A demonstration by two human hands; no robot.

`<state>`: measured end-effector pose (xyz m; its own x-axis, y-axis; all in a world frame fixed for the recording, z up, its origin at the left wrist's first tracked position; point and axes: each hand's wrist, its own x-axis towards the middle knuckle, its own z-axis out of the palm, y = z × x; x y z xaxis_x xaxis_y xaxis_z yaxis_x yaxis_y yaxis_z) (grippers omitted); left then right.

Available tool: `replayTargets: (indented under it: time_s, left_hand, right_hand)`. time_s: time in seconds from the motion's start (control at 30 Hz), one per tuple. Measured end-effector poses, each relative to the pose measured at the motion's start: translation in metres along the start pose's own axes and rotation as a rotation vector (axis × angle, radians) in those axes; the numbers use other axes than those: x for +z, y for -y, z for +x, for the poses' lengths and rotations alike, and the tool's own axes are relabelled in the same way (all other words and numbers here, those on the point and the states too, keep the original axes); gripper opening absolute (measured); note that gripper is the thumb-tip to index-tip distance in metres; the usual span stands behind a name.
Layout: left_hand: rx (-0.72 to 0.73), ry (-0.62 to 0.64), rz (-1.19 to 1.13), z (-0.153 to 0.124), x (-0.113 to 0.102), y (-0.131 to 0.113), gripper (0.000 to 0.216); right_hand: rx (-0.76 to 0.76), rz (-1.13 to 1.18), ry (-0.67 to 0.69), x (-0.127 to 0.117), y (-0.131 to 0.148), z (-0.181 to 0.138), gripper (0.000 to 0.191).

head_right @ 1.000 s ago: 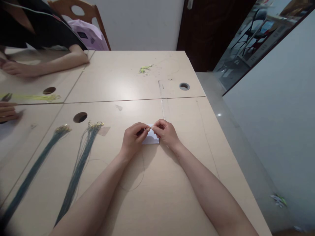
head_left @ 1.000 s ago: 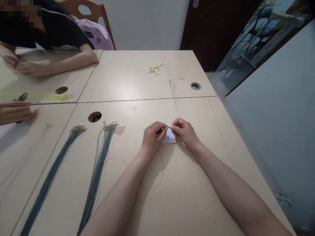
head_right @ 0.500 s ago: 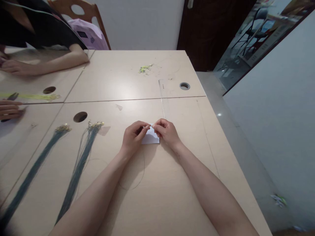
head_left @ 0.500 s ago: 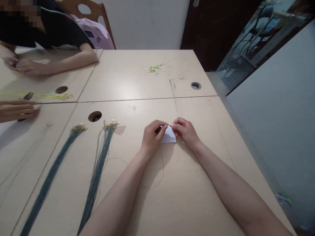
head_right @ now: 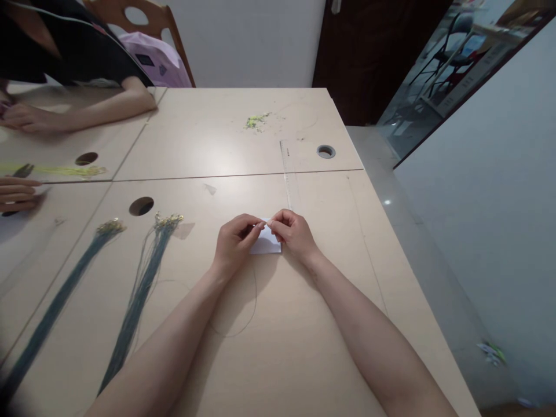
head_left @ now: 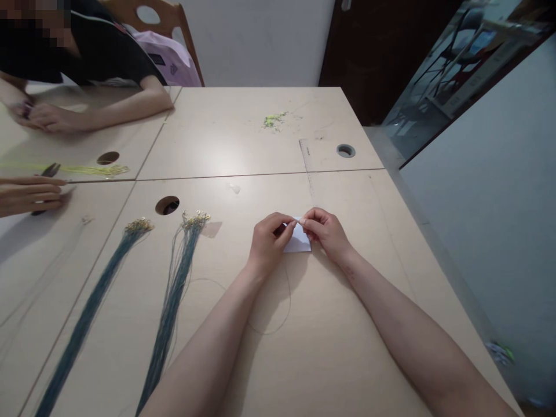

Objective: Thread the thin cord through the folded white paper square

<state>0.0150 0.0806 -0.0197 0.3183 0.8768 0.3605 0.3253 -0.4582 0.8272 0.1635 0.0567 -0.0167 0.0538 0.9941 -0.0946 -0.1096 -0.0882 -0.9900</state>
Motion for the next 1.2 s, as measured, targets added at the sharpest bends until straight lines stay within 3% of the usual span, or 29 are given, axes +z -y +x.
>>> replayTargets:
  time_s: [1.2]
  left_hand:
    - [-0.166,0.046,-0.084,0.0000,0.0011,0.0000,0.014]
  right_hand:
    - [-0.058,-0.016,0.002,-0.0015,-0.0049,-0.0002,0.015]
